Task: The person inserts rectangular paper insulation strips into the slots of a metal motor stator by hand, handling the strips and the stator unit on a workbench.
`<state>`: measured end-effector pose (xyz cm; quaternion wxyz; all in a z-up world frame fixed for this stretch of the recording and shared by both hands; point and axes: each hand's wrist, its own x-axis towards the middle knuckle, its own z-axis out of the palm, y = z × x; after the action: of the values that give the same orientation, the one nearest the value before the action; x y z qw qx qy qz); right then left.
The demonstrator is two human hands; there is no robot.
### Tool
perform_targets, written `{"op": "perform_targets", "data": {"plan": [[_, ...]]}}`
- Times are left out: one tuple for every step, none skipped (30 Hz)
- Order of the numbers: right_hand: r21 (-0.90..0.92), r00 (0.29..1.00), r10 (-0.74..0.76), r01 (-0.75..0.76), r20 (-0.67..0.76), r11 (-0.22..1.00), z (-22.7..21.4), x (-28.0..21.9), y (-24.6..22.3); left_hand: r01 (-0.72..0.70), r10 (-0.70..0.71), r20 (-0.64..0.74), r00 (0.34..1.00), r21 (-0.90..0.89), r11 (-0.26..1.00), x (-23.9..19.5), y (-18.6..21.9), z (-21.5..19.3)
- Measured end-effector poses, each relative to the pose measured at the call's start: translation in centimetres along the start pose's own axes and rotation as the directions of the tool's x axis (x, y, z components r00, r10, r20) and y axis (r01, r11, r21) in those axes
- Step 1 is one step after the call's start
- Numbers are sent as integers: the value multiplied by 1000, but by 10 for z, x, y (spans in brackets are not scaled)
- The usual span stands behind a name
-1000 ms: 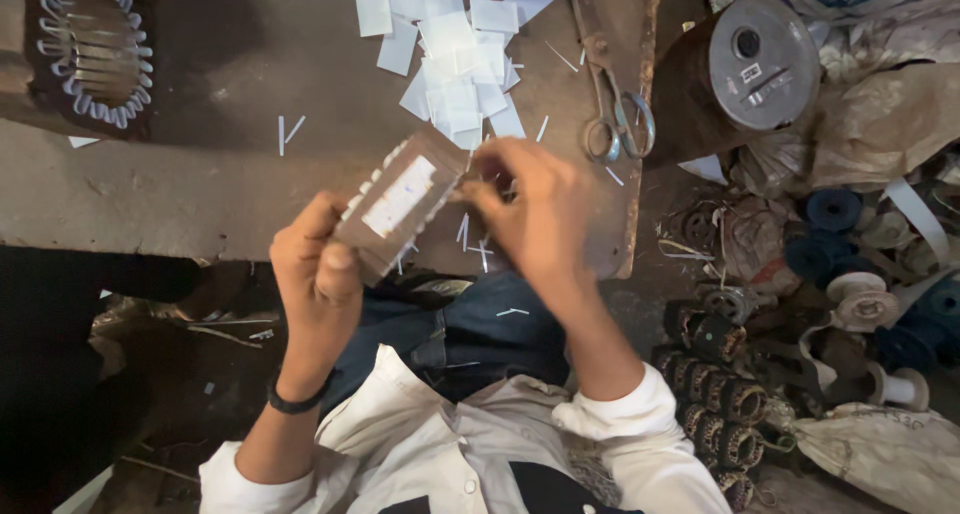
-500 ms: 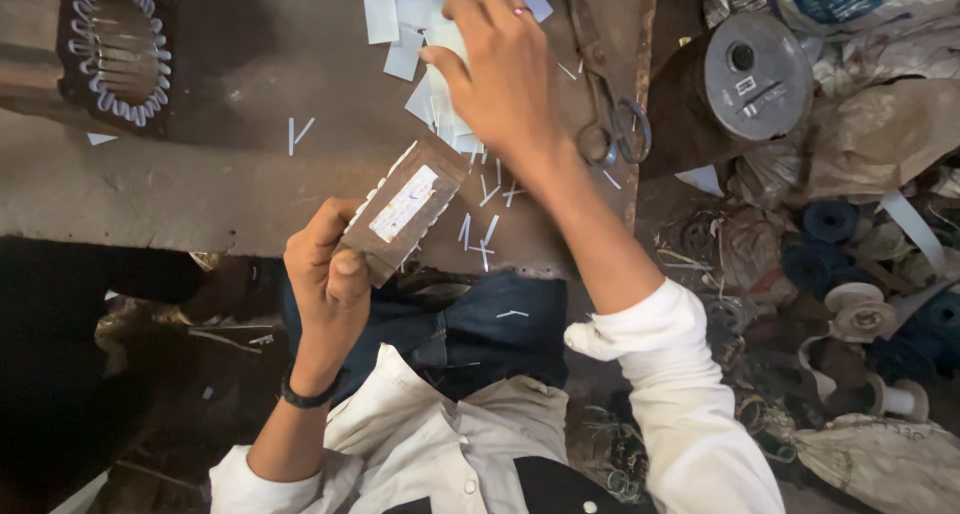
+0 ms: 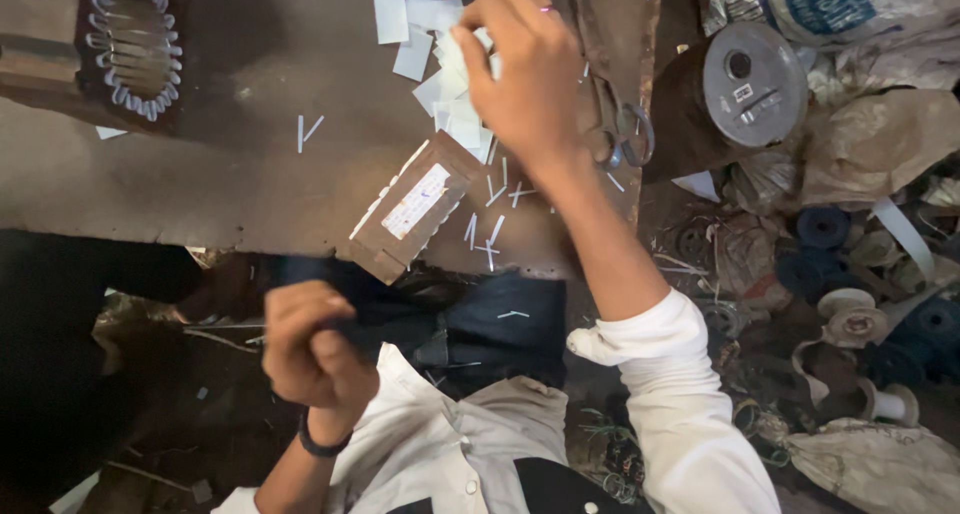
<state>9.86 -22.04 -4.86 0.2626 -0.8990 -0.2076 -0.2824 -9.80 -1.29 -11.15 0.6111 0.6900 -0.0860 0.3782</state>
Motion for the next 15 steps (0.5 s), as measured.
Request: {"op": "perform_targets", "data": {"plan": [[2,1000,-2,2,26,1000,-2,0,2,-4,4,64,998,0,1000,-5,2,-3],[1,999,-1,1,51,1000,-4,1,5,71,-69,127,989,-7,997,-10,4,-4],[0,997,-1,1,75,1000,-5,1,8,145,-140,191,971,-11,989,-15,7,-2],[-9,996,-24,25,84,1000,-2,1,10,214,-204,258,944,-13,977,-17,8,0],[-19,994,-48,50,94,999,3,2,11,229,-221,298,929,10,973,-19,8,4],[-25,992,-69,72,104,997,8,1,11,243,-241,337,910,37,969,-21,9,8],[-62,992,-60,67,109,996,13,0,11,256,-261,376,889,64,965,-22,10,11],[-96,992,-52,64,115,993,17,0,11,268,-268,391,880,57,962,-23,11,14],[-130,992,-45,61,122,990,20,0,12,280,-275,407,871,50,959,-23,13,17],[-141,990,-29,49,140,989,21,0,13,293,-284,420,862,45,955,-23,13,19],[-152,987,-13,37,159,988,22,0,14,306,-299,431,851,55,950,-23,13,19],[-166,984,7,22,176,986,22,-1,15,320,-313,446,838,63,945,-22,13,19],[-186,983,-32,66,181,980,24,-1,16,333,-327,460,825,71,940,-21,14,20],[-208,980,-70,109,185,972,25,-1,17,330,-324,469,821,73,941,-21,13,20],[-231,976,-108,151,189,961,25,0,17,326,-321,478,818,75,942,-20,13,21]]}}
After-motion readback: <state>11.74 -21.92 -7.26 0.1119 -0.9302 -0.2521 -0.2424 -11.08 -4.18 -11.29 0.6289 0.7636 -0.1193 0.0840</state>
